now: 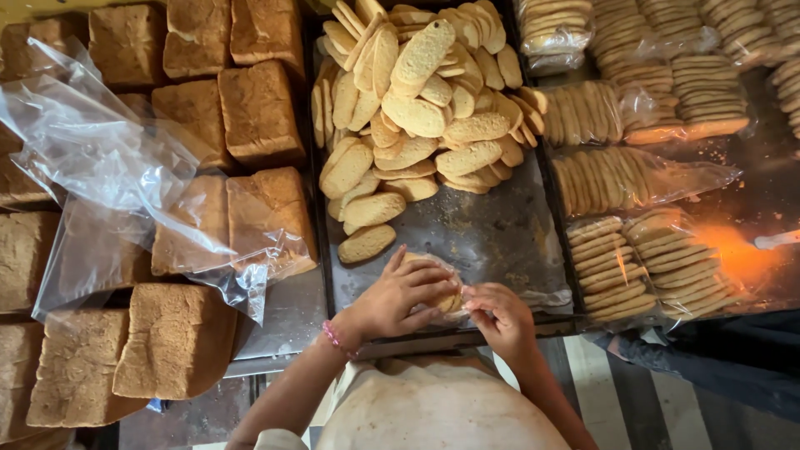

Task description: Packing biscuits or cookies into plastic bags at a bakery.

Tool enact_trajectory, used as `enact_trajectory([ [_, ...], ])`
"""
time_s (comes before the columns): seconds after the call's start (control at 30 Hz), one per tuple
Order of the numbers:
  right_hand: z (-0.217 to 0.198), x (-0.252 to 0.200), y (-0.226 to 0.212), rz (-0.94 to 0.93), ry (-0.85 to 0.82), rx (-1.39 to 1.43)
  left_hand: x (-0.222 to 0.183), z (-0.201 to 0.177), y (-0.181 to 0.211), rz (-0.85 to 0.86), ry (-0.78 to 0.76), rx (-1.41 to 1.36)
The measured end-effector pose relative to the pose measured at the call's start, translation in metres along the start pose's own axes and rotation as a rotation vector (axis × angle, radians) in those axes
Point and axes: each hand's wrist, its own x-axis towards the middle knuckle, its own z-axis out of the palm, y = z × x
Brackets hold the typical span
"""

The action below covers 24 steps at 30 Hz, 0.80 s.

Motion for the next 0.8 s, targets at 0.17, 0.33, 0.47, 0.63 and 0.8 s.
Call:
enact_trajectory([
  [0.17, -0.003, -0.002, 0.000, -0.007, -0.018, 0.039, 0.009, -0.016, 0.016, -0.033, 0.012, -0.047],
  [0.33, -0.006, -0.008, 0.004, -0.031, -0.042, 0.010, 0.009, -0.012, 0.017, -0.075, 0.076, -0.067],
  [0.47, -0.005, -0.023, 0.018, 0.110, -0.022, 0.132, 0.009, -0.007, 0.020, -0.086, 0.098, 0.023],
  [0.63, -0.015, -0.011, 0.005, 0.033, 0.006, 0.116, 0.007, -0.009, 0.023, -0.021, 0.074, 0.040],
  [0.8, -0.018, -0.006, -0.002, -0.012, 0.002, 0.132, 0.006, -0.010, 0.027, 0.014, 0.075, 0.081],
])
